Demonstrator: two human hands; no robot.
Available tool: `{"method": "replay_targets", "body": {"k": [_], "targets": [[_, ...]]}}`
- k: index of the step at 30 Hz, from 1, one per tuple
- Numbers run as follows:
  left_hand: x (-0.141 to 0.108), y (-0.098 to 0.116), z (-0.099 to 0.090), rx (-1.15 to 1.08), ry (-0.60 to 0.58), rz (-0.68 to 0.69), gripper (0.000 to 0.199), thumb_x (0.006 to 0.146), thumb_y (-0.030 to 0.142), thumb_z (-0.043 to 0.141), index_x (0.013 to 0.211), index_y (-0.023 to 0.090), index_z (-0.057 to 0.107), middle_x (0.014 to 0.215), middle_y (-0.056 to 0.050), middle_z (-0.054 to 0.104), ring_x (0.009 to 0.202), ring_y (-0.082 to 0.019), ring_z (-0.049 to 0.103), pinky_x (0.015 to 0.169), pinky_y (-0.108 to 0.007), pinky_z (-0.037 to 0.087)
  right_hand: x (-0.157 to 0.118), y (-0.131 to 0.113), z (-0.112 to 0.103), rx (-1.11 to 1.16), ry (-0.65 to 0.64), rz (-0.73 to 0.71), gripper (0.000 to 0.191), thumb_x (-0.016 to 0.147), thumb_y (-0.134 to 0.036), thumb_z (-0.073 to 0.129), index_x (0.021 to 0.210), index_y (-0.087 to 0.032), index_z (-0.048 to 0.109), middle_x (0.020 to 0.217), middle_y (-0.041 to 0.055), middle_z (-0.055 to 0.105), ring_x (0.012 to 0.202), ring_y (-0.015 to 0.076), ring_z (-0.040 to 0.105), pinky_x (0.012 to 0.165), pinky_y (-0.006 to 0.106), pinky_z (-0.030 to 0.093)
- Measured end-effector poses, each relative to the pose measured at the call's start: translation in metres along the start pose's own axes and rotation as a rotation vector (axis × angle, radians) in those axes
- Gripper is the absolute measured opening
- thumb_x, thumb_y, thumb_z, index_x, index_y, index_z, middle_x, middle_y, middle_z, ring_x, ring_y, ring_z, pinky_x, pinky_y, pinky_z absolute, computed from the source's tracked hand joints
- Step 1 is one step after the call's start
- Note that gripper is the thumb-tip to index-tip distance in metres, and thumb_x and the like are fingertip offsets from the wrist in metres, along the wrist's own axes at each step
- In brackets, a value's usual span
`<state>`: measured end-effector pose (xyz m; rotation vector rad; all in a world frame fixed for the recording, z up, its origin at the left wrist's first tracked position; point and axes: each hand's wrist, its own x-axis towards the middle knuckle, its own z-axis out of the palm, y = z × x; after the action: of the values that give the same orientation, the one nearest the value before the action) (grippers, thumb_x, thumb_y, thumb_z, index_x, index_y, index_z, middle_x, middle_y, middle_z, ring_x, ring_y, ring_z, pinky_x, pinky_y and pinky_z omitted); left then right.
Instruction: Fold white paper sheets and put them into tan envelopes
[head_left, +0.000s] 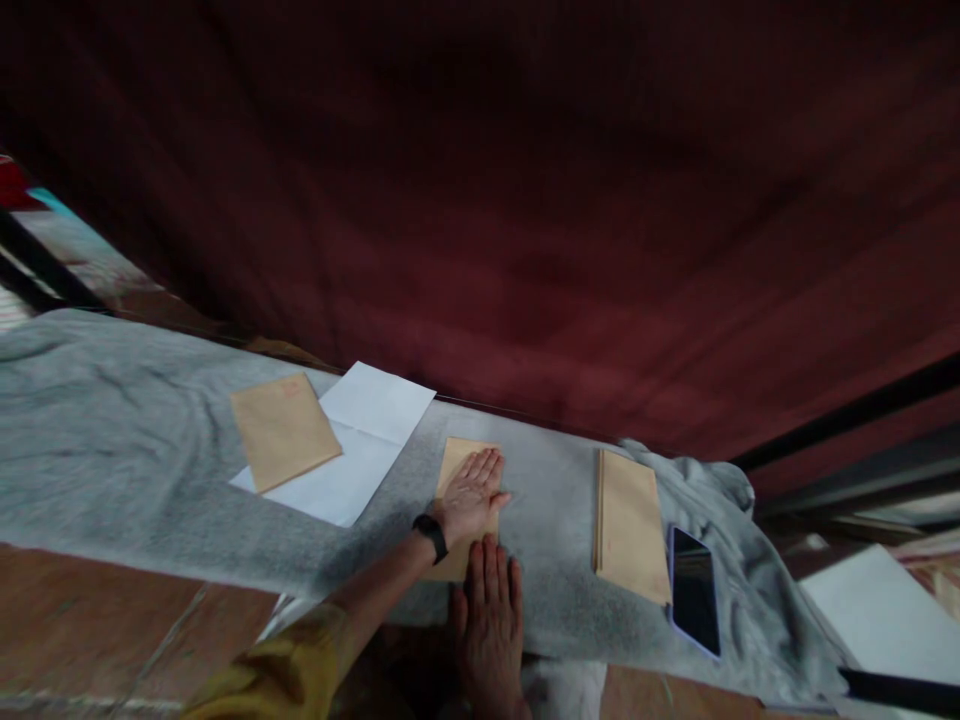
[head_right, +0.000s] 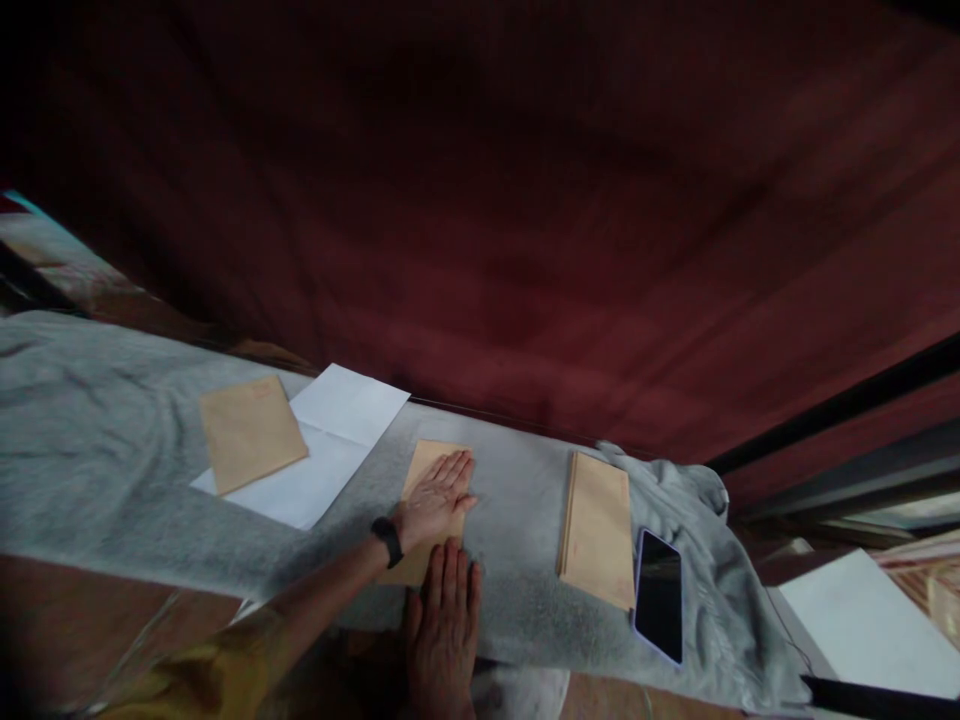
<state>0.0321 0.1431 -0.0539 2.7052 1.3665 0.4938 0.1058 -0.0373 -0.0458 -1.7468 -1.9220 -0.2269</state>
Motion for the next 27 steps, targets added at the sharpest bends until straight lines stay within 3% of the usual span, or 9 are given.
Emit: {"method": "replay_targets", "body": {"k": [4,9,13,17,22,27], "targets": [[-0.02,0.001,-0.011,-0.055,-0.02,0.097,0.062,0.102,0.048,0.041,0.152,0.012,0.038,0.161,-0.015,0.035,0.151,-0.023,0.027,0.124,-0.045,0.019,-0.004,0.005,0.002,0.045,-0.027,-0.016,0.056,0.101,-0.029,0.047,0.155,-0.017,0.035,0.152,0.014,0.048,0.141,0.0277,0.045,0.117,0.05,0.034],[-0.046,0.009,-0.024,-0.138,-0.065,0.124,0.057,0.104,0.045,0.038,0.152,0.014,0.037,0.162,-0.013,0.033,0.152,-0.02,0.024,0.125,-0.043,0.017,-0.007,0.015,0.001,0.112,-0.147,-0.018,0.05,0.101,-0.026,0.045,0.149,-0.013,0.045,0.151,0.0163,0.049,0.142,0.0288,0.043,0.118,0.053,0.031],[-0.068,0.017,-0.03,-0.173,-0.08,0.133,0.06,0.105,0.048,0.036,0.154,0.014,0.034,0.162,-0.013,0.032,0.152,-0.02,0.023,0.126,-0.044,0.014,-0.009,0.026,-0.001,0.269,-0.171,0.0,0.041,0.102,-0.021,0.033,0.13,-0.014,0.062,0.137,0.014,0.063,0.135,0.0243,0.052,0.118,0.053,0.031],[-0.09,0.023,-0.041,-0.186,-0.119,0.155,0.06,0.104,0.049,0.036,0.153,0.014,0.036,0.162,-0.013,0.034,0.152,-0.021,0.024,0.125,-0.043,0.014,-0.011,0.034,-0.001,0.453,-0.109,0.054,0.035,0.102,-0.027,0.038,0.111,-0.019,0.07,0.121,0.0105,0.072,0.121,0.022,0.062,0.117,0.053,0.031],[-0.111,0.028,-0.052,-0.174,-0.11,0.191,0.051,0.104,0.046,0.041,0.148,0.022,0.045,0.161,-0.008,0.037,0.151,-0.023,0.026,0.124,-0.044,0.015,-0.012,0.043,-0.001,0.702,-0.084,0.198,0.027,0.096,-0.037,0.05,0.094,-0.021,0.071,0.107,0.0091,0.075,0.109,0.025,0.065,0.11,0.054,0.036],[-0.124,0.03,-0.056,-0.155,-0.104,0.221,0.047,0.102,0.043,0.047,0.146,0.026,0.049,0.158,-0.006,0.042,0.149,-0.024,0.031,0.124,-0.044,0.017,-0.008,0.047,-0.004,0.905,-0.129,0.441,0.032,0.093,-0.045,0.051,0.089,-0.019,0.067,0.096,0.0094,0.071,0.093,0.0235,0.065,0.088,0.04,0.05]]}}
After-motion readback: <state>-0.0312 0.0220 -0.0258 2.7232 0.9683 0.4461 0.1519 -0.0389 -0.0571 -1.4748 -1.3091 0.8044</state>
